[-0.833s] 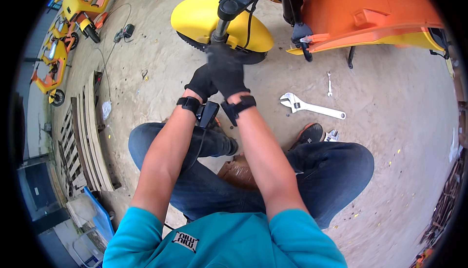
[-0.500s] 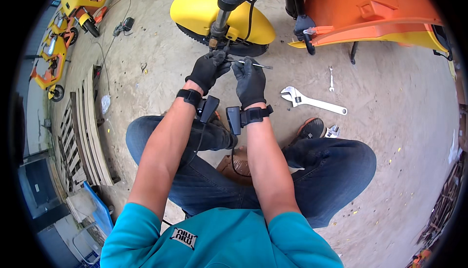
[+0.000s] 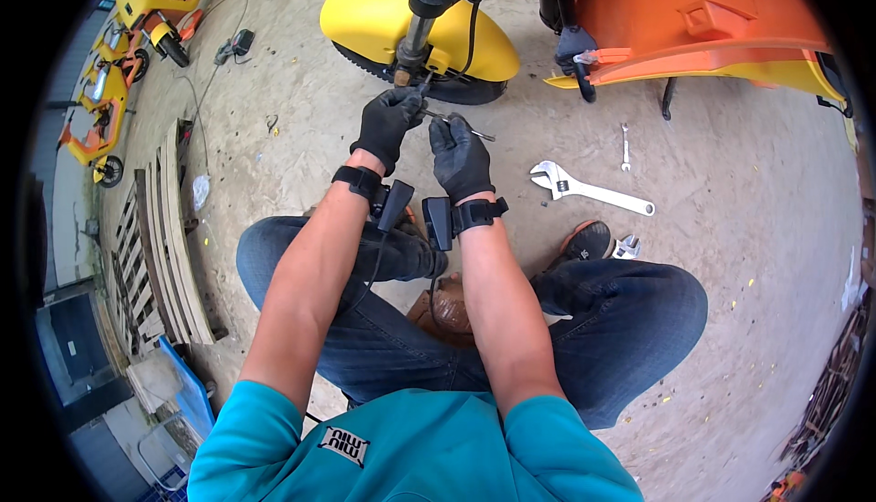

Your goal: The person works on the front wheel assembly of an electric scooter. They use a screwdriver and an allen key to manipulate small components and wires near the brake and fork, while sitting on the floor of a warehouse.

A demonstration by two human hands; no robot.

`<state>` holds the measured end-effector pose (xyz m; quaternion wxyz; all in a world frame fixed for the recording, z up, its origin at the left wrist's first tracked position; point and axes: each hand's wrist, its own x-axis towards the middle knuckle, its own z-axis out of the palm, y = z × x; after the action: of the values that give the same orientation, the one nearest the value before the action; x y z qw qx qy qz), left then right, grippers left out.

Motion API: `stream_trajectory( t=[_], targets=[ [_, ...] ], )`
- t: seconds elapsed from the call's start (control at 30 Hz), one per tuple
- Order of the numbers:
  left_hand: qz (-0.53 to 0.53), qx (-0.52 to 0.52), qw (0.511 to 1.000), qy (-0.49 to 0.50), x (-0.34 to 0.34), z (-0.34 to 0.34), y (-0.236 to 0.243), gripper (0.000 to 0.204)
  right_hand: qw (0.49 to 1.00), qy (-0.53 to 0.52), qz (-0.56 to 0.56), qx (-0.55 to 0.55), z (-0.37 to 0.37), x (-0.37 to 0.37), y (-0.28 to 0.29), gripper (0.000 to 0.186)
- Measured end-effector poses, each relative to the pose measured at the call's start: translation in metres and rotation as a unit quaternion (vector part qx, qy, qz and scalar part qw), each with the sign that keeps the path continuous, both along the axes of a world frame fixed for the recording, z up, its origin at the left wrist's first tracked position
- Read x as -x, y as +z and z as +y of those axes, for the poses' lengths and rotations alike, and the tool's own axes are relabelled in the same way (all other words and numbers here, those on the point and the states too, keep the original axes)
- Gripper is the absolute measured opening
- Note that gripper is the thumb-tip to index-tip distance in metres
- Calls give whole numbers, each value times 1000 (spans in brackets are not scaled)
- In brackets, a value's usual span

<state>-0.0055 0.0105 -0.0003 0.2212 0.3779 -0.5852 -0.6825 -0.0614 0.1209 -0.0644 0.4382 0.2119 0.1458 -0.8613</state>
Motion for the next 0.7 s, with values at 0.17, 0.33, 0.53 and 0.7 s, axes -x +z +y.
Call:
stream_trajectory(
  t=[0.17,0.33,0.53,0.7],
  targets=[
    [-59,69,995,29,3,0,0,15,999,-3,-47,17,-5,0,-2,22],
    [-124,265,955,40,4,9,5,14,999,12,-39,16,-7,-2,-5,21],
    [-146,308,938,56,5,5,-1,15,972,52,217,-75,-8,-6,-9,20],
    [-48,49,996,63,5,-1,-10,15,999,7,-12,33,-6,-2,-11,20]
  ],
)
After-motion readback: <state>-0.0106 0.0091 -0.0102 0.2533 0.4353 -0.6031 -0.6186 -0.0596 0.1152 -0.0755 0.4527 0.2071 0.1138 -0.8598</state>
